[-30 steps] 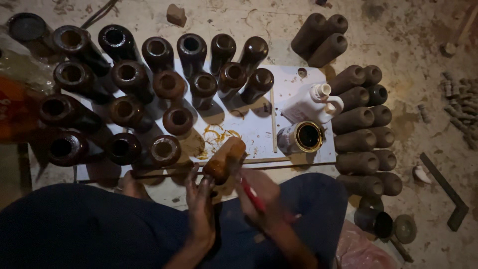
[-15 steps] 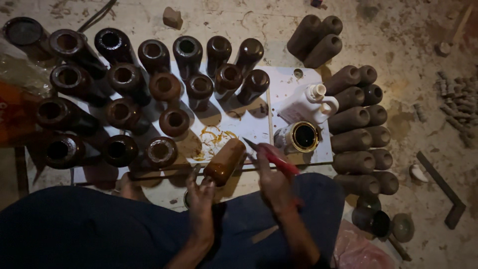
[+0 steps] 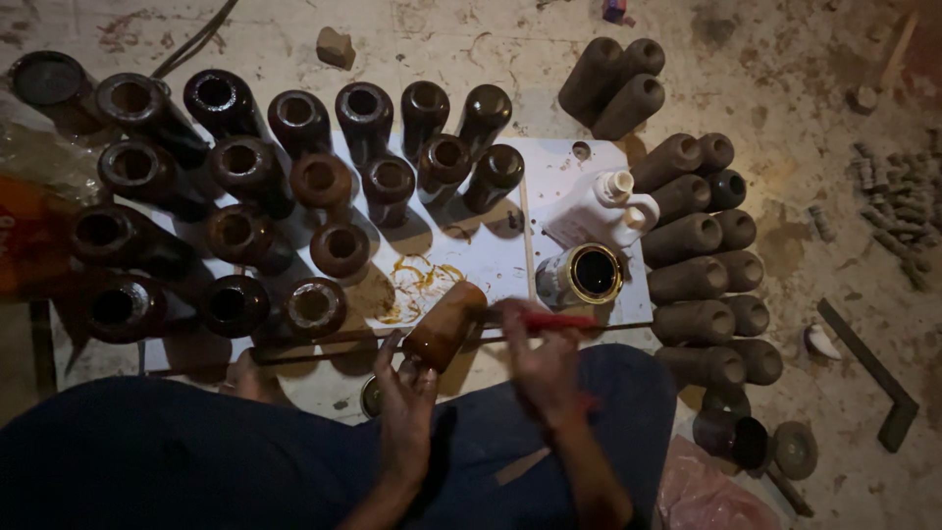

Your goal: The person paints the exterior of cylindrical ceramic vases using a brush and dark liquid from a can. They rotate each vase to apply the coating evenly, then place it among others on the floor.

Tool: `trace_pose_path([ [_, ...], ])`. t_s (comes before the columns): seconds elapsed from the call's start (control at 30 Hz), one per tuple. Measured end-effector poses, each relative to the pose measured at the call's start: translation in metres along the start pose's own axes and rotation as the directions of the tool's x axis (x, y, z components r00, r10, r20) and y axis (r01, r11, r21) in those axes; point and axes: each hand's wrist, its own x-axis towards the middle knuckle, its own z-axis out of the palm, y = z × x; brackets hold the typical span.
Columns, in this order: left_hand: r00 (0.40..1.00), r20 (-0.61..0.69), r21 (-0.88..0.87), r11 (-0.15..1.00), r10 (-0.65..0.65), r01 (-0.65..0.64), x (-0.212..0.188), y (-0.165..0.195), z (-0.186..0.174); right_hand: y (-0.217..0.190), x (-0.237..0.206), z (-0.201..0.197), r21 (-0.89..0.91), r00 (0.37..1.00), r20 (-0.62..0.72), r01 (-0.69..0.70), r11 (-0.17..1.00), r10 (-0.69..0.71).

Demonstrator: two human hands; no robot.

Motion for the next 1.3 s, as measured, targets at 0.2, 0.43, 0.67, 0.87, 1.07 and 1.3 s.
trace_pose_path([
  [0.2,0.999,-0.021,0.074,0.997,0.028,-0.027,0.003,-0.003,0.001,-0.027,0.004,-0.007,-0.089,0.976,0.163,0.161,0.983,-0.145],
  [0.43,0.999,0.047,0.003,1.000,0.014,-0.014,0.002,0.001,0.003,-0.037,0.005,-0.008,-0.217,0.969,0.139,-0.174,0.961,0.207],
  [0.67,0.998,-0.053,0.076,0.996,-0.038,0.042,0.005,-0.002,0.000,-0.020,0.013,-0.018,0.437,0.947,0.237,-0.304,0.846,0.218],
  [0.87,0.974,-0.222,0.121,0.989,-0.053,0.081,0.015,-0.007,-0.005,0.000,0.034,-0.005,-0.043,0.977,-0.113,-0.186,0.982,0.180],
  [1.07,0.959,-0.279,0.039,0.997,-0.052,0.066,0.017,-0.009,-0.006,0.002,0.033,-0.006,0.308,0.955,-0.069,-0.255,0.916,0.289],
  [1.3,0.967,-0.252,0.081,0.996,-0.027,0.049,0.019,-0.014,-0.007,-0.009,0.026,-0.005,0.102,0.960,-0.133,-0.235,0.967,0.247],
])
